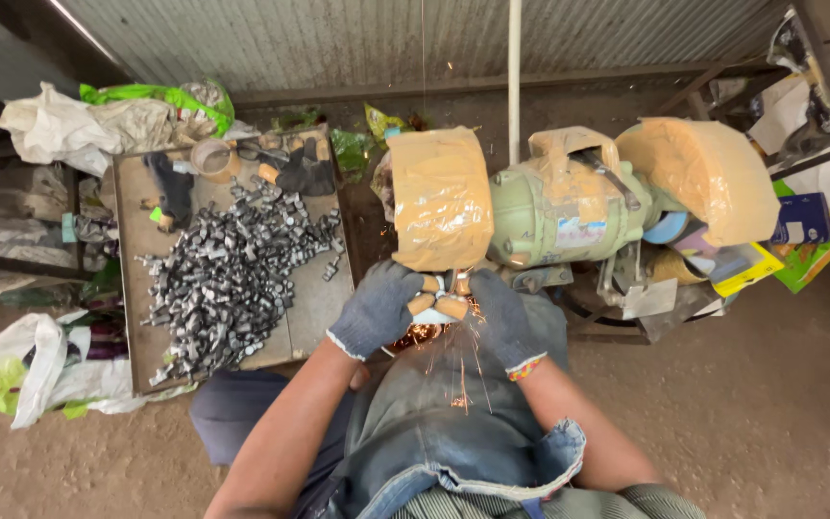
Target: The person sits on the floor and sharpens small metal workpieces one at a time against a bench grinder, holding each piece with both gloved hands and producing sparks, then places the finished piece on a tray with a large pile of similar ground pieces.
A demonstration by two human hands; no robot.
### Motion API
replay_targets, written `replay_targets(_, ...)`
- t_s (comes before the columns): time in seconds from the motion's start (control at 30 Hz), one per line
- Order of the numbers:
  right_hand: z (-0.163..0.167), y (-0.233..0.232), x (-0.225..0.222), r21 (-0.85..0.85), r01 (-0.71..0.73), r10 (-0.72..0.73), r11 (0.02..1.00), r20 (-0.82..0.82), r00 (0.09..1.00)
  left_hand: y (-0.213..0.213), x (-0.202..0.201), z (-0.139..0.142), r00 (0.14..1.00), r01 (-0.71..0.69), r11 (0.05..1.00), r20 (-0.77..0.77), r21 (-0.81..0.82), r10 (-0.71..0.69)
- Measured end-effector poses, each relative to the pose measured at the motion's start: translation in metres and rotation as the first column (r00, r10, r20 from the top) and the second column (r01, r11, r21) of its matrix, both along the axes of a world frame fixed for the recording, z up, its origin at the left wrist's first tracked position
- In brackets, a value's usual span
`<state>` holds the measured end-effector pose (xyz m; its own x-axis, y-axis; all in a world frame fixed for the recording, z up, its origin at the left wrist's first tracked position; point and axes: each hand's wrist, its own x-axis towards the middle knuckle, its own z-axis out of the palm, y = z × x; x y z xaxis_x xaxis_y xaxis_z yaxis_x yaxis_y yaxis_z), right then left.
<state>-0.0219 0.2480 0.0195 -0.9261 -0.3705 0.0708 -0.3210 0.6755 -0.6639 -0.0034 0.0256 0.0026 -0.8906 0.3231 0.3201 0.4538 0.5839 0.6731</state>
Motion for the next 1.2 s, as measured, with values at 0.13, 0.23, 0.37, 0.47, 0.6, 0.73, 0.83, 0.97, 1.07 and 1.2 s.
replay_targets(0.13, -0.008, 0.002, 0.004, -0.047, 0.0, -0.005, 0.999, -0.103, 0.995, 0.006, 0.015, 0.001, 0.995, -0.093, 0.994, 0.04, -0.064, 0.096)
replay_targets(0.23, -0.011, -0.004, 0.004, -0.065, 0.043, -0.053, 0.997, -0.153, 0.987, 0.017, 0.031, 0.005, 0.968, -0.233, 0.97, 0.083, -0.063, 0.238)
replay_targets(0.37, 0.006, -0.01, 0.012, -0.054, 0.062, -0.065, 0.997, -0.065, 0.996, 0.029, 0.05, 0.015, 0.882, -0.419, 0.904, 0.197, -0.086, 0.428)
replay_targets(0.47, 0.026, -0.003, 0.039, -0.009, 0.071, -0.071, 0.997, -0.043, 0.997, 0.029, 0.071, 0.019, 0.953, -0.255, 0.955, 0.127, -0.154, 0.275)
replay_targets(0.6, 0.021, 0.003, 0.07, 0.318, -0.172, 0.098, 0.932, 0.235, 0.967, 0.017, 0.097, 0.01, 0.984, -0.145, 0.989, 0.104, -0.002, 0.144)
replay_targets(0.73, -0.011, -0.003, 0.077, 0.218, -0.151, 0.112, 0.964, 0.183, 0.977, -0.016, 0.075, -0.006, 0.708, -0.419, 0.846, 0.465, -0.329, 0.532)
replay_targets(0.83, -0.021, 0.002, 0.077, 0.131, -0.165, 0.14, 0.977, 0.179, 0.974, -0.049, 0.043, -0.013, 0.512, -0.564, 0.476, 0.166, -0.675, 0.843)
replay_targets(0.97, -0.012, 0.011, 0.079, 0.205, -0.2, 0.153, 0.958, 0.225, 0.962, -0.065, 0.028, -0.014, 0.56, -0.563, 0.35, -0.033, -0.749, 0.828)
replay_targets(1.07, -0.004, 0.011, 0.082, 0.125, -0.126, 0.094, 0.984, 0.24, 0.966, -0.059, 0.033, -0.014, 0.66, -0.484, 0.373, -0.05, -0.791, 0.75)
replay_targets(1.2, 0.001, 0.008, 0.084, 0.054, -0.087, 0.067, 0.995, 0.297, 0.952, -0.052, 0.045, -0.014, 0.709, -0.508, 0.552, 0.043, -0.661, 0.704)
